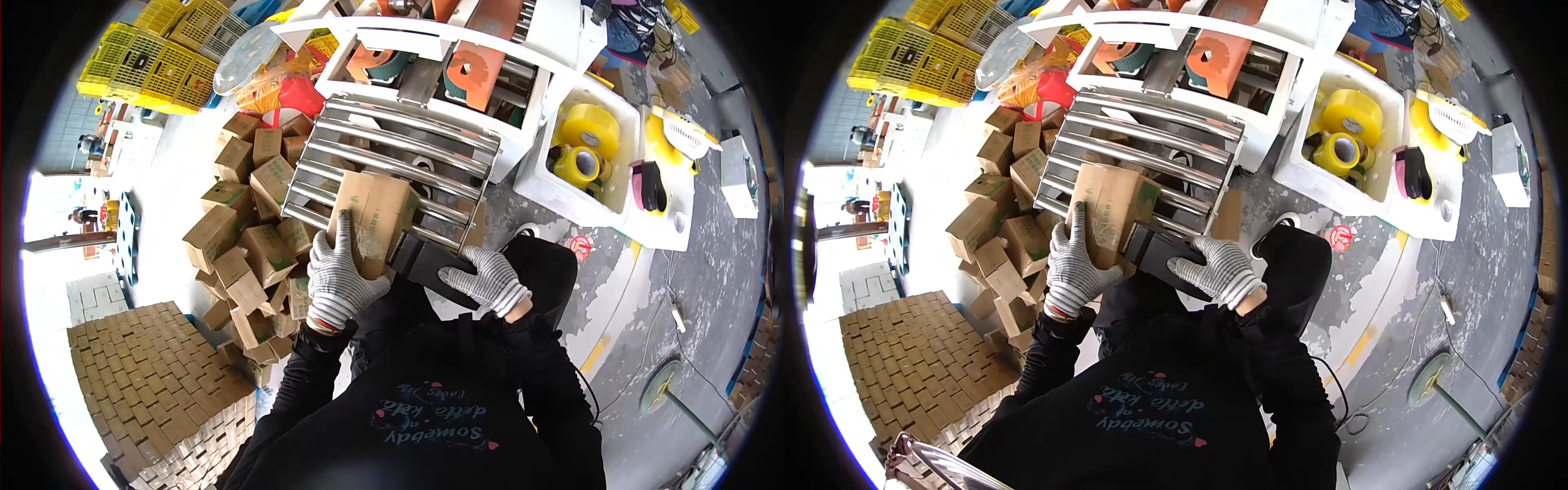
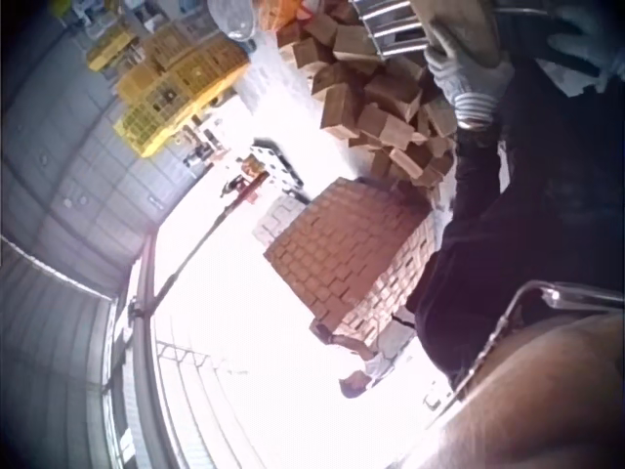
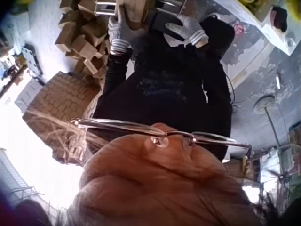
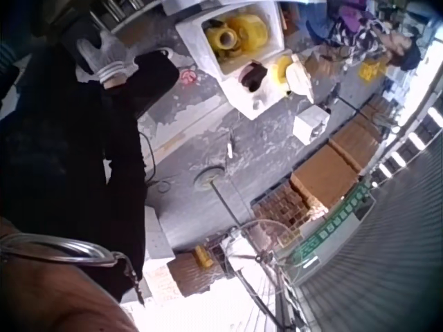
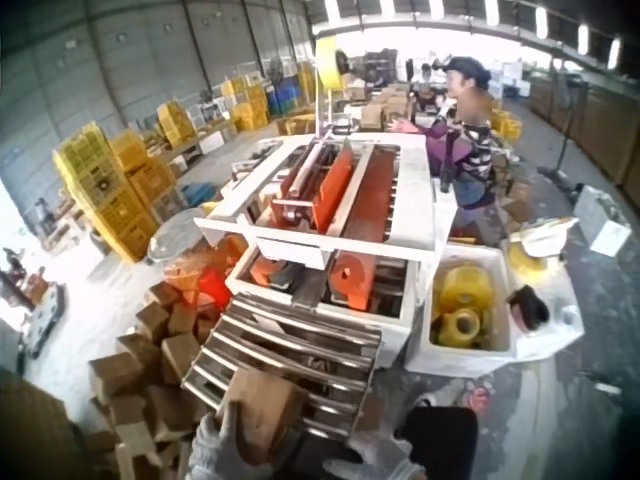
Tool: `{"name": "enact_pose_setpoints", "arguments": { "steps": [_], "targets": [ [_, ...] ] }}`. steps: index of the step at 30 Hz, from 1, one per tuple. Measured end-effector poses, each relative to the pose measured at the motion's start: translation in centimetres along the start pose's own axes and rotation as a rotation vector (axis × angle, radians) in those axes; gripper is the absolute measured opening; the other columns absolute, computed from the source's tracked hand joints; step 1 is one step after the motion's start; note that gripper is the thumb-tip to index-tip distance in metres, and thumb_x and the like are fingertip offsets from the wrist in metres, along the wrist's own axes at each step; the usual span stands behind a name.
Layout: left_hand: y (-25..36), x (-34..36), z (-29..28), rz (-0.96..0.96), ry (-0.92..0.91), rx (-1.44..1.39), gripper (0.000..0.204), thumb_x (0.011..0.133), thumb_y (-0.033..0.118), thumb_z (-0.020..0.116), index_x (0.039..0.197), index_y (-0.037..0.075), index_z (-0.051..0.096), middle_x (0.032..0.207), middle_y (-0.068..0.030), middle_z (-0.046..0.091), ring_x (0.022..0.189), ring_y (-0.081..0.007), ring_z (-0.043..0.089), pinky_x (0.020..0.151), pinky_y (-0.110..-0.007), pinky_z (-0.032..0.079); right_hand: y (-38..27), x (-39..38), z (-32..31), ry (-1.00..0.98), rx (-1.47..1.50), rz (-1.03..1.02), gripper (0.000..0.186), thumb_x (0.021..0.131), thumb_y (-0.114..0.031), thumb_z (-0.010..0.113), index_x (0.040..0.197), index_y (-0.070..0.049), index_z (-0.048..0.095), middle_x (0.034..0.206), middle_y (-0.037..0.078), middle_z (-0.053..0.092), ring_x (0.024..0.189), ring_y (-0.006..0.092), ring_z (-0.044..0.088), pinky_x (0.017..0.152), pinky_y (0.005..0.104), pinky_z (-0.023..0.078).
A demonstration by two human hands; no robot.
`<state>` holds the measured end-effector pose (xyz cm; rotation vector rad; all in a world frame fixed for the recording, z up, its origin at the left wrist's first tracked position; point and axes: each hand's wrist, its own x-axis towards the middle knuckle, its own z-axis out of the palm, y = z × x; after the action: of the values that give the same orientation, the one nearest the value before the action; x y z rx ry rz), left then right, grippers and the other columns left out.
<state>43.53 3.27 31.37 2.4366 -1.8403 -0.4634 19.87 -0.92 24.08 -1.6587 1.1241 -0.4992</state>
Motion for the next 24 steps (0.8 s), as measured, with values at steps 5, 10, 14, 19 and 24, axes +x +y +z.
{"name": "enact_pose_setpoints", "arguments": {
  "steps": [5, 10, 14, 19, 24],
  "targets": [
    [-1.3, -0.9, -0.3, 0.022, -0.038, 0.071, 0.115, 0.047, 0.041, 0.077, 0.141, 0.01, 0.019, 0.12, -0.03, 0.036, 0.109, -0.0462, 0.042, 0.09, -0.049, 0.041, 1.7, -3.0, -1.1, -0.037, 0.04, 0.054, 0.044, 0.072, -0.04, 0.068, 0.095, -0.003, 0.065, 0.08, 0.018, 0.064, 0.077, 0.0317, 0.063, 0.071, 0.0361, 0.049],
    [-0.4, -0.4, -1.4, 0.005, -0.126, 0.026, 0.115, 0.05, 0.046, 0.079, 0.139, 0.006, 0.019, 0.123, -0.0292, 0.035, 0.113, -0.0428, 0.04, 0.092, -0.051, 0.038, 1.2, -1.6, -1.1, -0.038, -0.204, 0.011, 0.043, 0.073, -0.039, 0.068, 0.09, 0.0, 0.065, 0.077, 0.022, 0.063, 0.073, 0.0323, 0.063, 0.067, 0.0351, 0.05],
    [3.6, 2.1, 0.9, -0.176, 0.101, 0.105, 0.104, 0.052, 0.046, 0.079, 0.129, 0.001, 0.026, 0.119, -0.0253, 0.038, 0.113, -0.041, 0.037, 0.092, -0.053, 0.033, -3.0, 1.8, -0.6, -0.107, -0.452, 0.208, 0.053, 0.074, -0.049, 0.061, 0.086, 0.002, 0.064, 0.078, 0.025, 0.061, 0.076, 0.0381, 0.061, 0.068, 0.0402, 0.048],
    [2.3, 1.2, -0.2, -0.164, 0.19, -0.018, 0.091, 0.054, 0.031, 0.075, 0.13, 0.008, 0.031, 0.106, -0.0204, 0.041, 0.101, -0.0373, 0.042, 0.08, -0.05, 0.035, -1.8, 2.3, 0.3, -0.127, -0.068, 0.302, 0.052, 0.074, -0.048, 0.062, 0.078, 0.004, 0.064, 0.068, 0.022, 0.061, 0.062, 0.0278, 0.059, 0.061, 0.038, 0.043],
    [0.0, -2.8, -0.7, -0.076, 0.332, -0.091, 0.089, 0.05, 0.023, 0.073, 0.131, 0.01, 0.037, 0.112, -0.0248, 0.04, 0.104, -0.0385, 0.042, 0.086, -0.052, 0.033, -2.4, 2.2, 3.1, -0.076, -0.271, 0.257, 0.048, 0.074, -0.042, 0.066, 0.076, 0.005, 0.063, 0.064, 0.019, 0.06, 0.059, 0.0232, 0.057, 0.063, 0.0369, 0.043]
  ]
}}
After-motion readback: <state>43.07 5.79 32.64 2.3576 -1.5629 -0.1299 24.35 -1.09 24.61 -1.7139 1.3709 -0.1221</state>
